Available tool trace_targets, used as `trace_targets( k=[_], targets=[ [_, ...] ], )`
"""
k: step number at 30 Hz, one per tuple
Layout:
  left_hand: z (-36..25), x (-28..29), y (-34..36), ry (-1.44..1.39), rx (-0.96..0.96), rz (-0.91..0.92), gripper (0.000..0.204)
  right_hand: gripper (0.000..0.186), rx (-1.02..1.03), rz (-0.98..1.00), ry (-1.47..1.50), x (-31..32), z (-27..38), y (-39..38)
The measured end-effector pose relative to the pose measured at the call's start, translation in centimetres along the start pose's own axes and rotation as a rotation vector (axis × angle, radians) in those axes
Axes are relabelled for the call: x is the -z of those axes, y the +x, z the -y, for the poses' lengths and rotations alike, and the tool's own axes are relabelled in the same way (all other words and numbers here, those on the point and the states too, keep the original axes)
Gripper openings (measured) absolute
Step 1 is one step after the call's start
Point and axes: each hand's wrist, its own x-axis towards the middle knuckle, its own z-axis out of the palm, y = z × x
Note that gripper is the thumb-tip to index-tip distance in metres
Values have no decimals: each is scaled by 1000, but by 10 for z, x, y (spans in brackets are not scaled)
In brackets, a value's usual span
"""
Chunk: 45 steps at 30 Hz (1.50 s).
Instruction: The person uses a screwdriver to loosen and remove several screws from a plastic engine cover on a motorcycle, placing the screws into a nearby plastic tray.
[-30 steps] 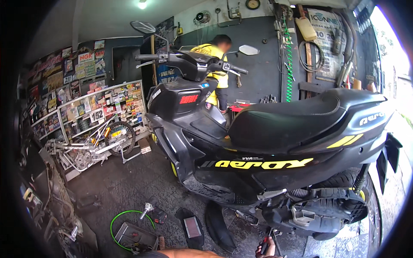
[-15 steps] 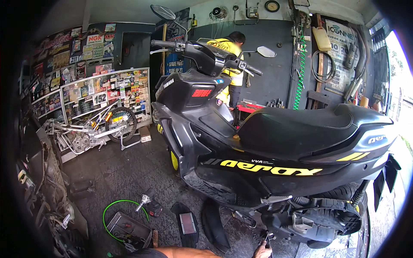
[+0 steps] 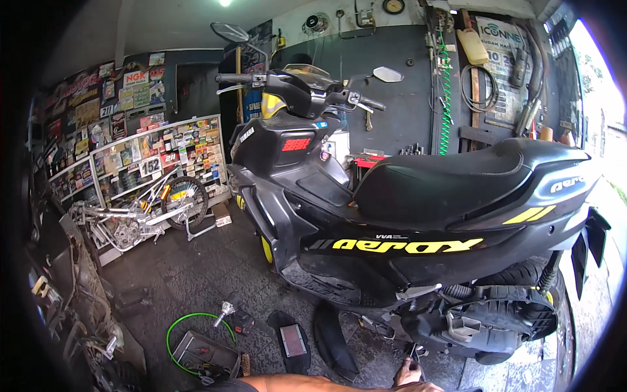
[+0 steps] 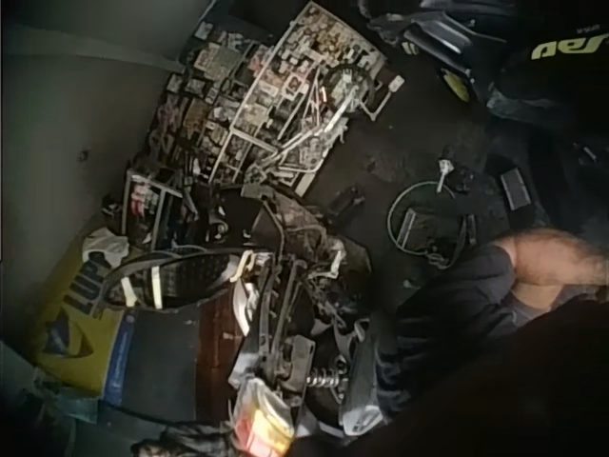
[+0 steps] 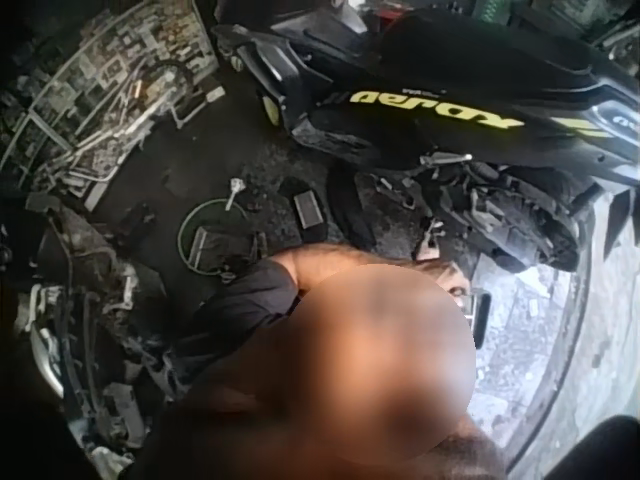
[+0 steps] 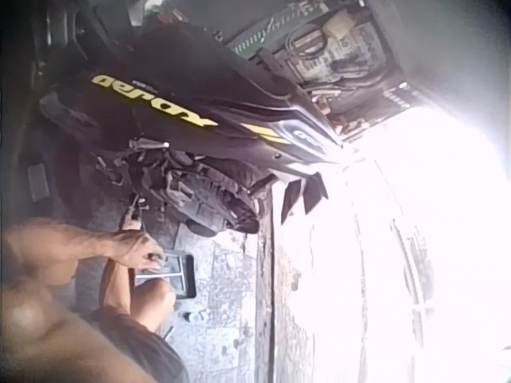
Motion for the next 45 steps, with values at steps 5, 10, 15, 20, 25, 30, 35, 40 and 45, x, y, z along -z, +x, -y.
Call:
trace_targets(
  k=[5,10,15,20,25,30,35,40,45],
  targets=[
    [7,-11,0,-46,-34,35,25,39,-27,-22,4,0,-6,-1],
    [4,-7,0,27,48,127,28,44,-727,804,839,19,-16,19],
    [13,-23,5,76,78,180,36,38,-641,588,707,14,4,10],
    [11,-30,12,91,104,230,37,24,-129,148,243,-8,-3,-2],
    [6,-30,9,6,166,260,33,42,58,-90,-200,-8,14,-33],
    [15,-41,11,80,10,147,31,42,-578,524,871,6,-14,11],
    [24,-41,17,59,13,184,28,43,-446,403,631,7,-3,14],
    [7,-41,10,104,9,173,27,43,-182,256,332,4,2,0],
    [12,-37,8,31,21,93,26,44,-288,301,417,13,-10,9]
  ],
)
